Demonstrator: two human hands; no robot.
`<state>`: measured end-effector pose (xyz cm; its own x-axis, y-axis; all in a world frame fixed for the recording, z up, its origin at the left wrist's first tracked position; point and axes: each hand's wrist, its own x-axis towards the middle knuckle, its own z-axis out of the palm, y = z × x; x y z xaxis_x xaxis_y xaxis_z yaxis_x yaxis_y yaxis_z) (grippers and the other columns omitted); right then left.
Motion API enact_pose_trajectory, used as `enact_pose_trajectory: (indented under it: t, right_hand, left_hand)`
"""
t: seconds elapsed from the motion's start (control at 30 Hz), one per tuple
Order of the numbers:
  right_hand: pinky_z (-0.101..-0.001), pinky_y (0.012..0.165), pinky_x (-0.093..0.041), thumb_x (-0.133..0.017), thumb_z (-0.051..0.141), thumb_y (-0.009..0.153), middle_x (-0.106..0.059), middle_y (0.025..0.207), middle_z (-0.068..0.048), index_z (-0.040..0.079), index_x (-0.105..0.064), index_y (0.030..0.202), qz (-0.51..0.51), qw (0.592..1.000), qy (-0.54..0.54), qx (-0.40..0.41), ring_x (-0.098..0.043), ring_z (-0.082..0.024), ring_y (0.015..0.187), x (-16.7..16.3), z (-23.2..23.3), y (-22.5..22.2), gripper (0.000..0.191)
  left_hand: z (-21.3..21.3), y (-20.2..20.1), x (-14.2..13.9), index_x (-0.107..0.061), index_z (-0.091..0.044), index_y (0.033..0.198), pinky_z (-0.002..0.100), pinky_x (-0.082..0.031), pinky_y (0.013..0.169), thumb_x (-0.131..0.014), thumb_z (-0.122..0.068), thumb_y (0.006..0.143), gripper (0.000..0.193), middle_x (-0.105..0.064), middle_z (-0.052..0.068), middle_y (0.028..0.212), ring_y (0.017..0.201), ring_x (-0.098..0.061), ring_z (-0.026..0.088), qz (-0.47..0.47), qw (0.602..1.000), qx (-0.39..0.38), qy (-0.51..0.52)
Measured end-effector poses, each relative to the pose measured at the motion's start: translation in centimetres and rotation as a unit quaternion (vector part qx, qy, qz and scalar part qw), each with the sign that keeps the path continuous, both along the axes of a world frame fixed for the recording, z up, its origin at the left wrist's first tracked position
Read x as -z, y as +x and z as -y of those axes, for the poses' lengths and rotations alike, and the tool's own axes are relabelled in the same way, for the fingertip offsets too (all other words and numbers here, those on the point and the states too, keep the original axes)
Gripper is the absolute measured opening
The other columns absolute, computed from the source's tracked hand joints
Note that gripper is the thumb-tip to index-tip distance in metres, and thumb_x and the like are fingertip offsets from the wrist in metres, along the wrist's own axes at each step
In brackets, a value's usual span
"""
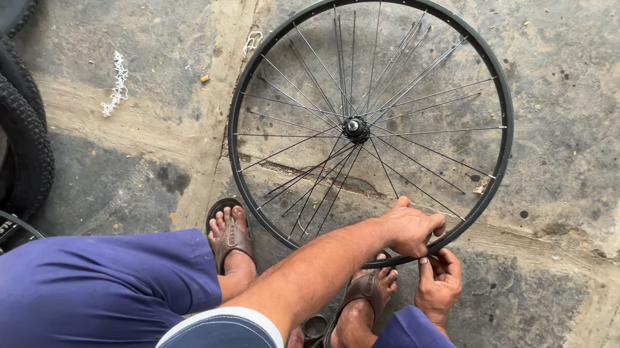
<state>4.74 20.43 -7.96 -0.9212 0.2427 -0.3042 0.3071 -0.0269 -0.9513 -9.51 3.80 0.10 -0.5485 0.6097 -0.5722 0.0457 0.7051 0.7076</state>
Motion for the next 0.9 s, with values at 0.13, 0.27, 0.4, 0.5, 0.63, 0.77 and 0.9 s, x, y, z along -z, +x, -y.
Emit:
enact_pose_trajectory:
  t: [0.13, 0.27, 0.4, 0.5, 0.63, 0.77, 0.9]
  right_hand:
    - [-0.0254, 0.090, -0.056, -0.064, -0.008, 0.096, -0.068, 0.114, -0.011, -0.002, -0.056, 0.130, -0.014, 1.000, -0.017, 0.009, -0.068, -0.014, 0.104, 0.2, 0.2, 0.2, 0.035]
    - [-0.0247, 0.088, -0.055, -0.066, -0.008, 0.095, -0.068, 0.114, -0.011, -0.003, -0.057, 0.131, -0.015, 1.000, -0.005, 0.011, -0.067, -0.013, 0.103, 0.5, 0.3, 0.3, 0.037]
    - [-0.0244, 0.088, -0.055, -0.066, -0.008, 0.096, -0.069, 0.114, -0.011, -0.003, -0.057, 0.131, -0.005, 1.000, 0.009, 0.010, -0.067, -0.014, 0.103, 0.4, 0.3, 0.5, 0.037]
    - [-0.0243, 0.088, -0.055, -0.066, -0.008, 0.095, -0.070, 0.113, -0.011, -0.003, -0.057, 0.131, 0.004, 1.000, 0.005, 0.016, -0.068, -0.014, 0.103, 0.2, 0.4, 0.5, 0.037]
    - [-0.0239, 0.090, -0.055, -0.064, -0.008, 0.094, -0.069, 0.116, -0.010, -0.003, -0.056, 0.133, -0.011, 1.000, -0.006, 0.003, -0.067, -0.013, 0.106, 0.1, 0.3, 0.5, 0.040]
    - [-0.0244, 0.090, -0.055, -0.065, -0.008, 0.096, -0.069, 0.115, -0.011, -0.004, -0.057, 0.133, -0.006, 1.000, -0.015, 0.007, -0.067, -0.014, 0.105, 0.1, 0.3, 0.5, 0.038]
    - [-0.0247, 0.091, -0.055, -0.064, -0.008, 0.096, -0.069, 0.116, -0.011, -0.004, -0.056, 0.133, -0.004, 1.000, -0.012, 0.001, -0.067, -0.014, 0.106, 0.0, 0.3, 0.5, 0.039]
  left_hand:
    - [0.2, -0.1, -0.6, -0.061, -0.022, 0.118, 0.042, -0.029, 0.096, -0.067, -0.025, 0.088, 0.031, -0.077, 0.003, 0.099, 0.098, -0.070, 0.020, -0.001, 1.000, 0.004, 0.002]
    - [0.4, 0.0, -0.7, -0.060, -0.021, 0.115, 0.041, -0.030, 0.094, -0.072, -0.029, 0.085, 0.034, -0.075, 0.003, 0.098, 0.099, -0.068, 0.021, -0.014, 1.000, 0.003, 0.010]
    - [0.3, 0.1, -0.3, -0.063, -0.022, 0.113, 0.044, -0.030, 0.095, -0.067, -0.023, 0.087, 0.027, -0.076, 0.004, 0.098, 0.102, -0.069, 0.021, -0.027, 1.000, 0.011, 0.005]
    - [0.2, 0.1, 0.1, -0.058, -0.020, 0.113, 0.044, -0.030, 0.094, -0.074, -0.028, 0.080, 0.038, -0.077, 0.003, 0.096, 0.097, -0.070, 0.022, -0.009, 0.999, -0.013, 0.028]
    - [0.0, 0.2, 0.5, -0.062, -0.021, 0.113, 0.045, -0.031, 0.094, -0.070, -0.025, 0.083, 0.032, -0.077, 0.005, 0.098, 0.101, -0.070, 0.023, -0.032, 0.999, -0.002, 0.014]
    - [0.1, 0.2, 0.8, -0.062, -0.021, 0.114, 0.045, -0.031, 0.095, -0.070, -0.025, 0.083, 0.032, -0.077, 0.005, 0.099, 0.101, -0.070, 0.023, -0.032, 0.999, -0.005, 0.016]
    - [0.2, 0.2, 0.6, -0.062, -0.021, 0.113, 0.045, -0.030, 0.093, -0.071, -0.024, 0.081, 0.034, -0.077, 0.003, 0.100, 0.101, -0.070, 0.022, -0.036, 0.999, -0.020, 0.031]
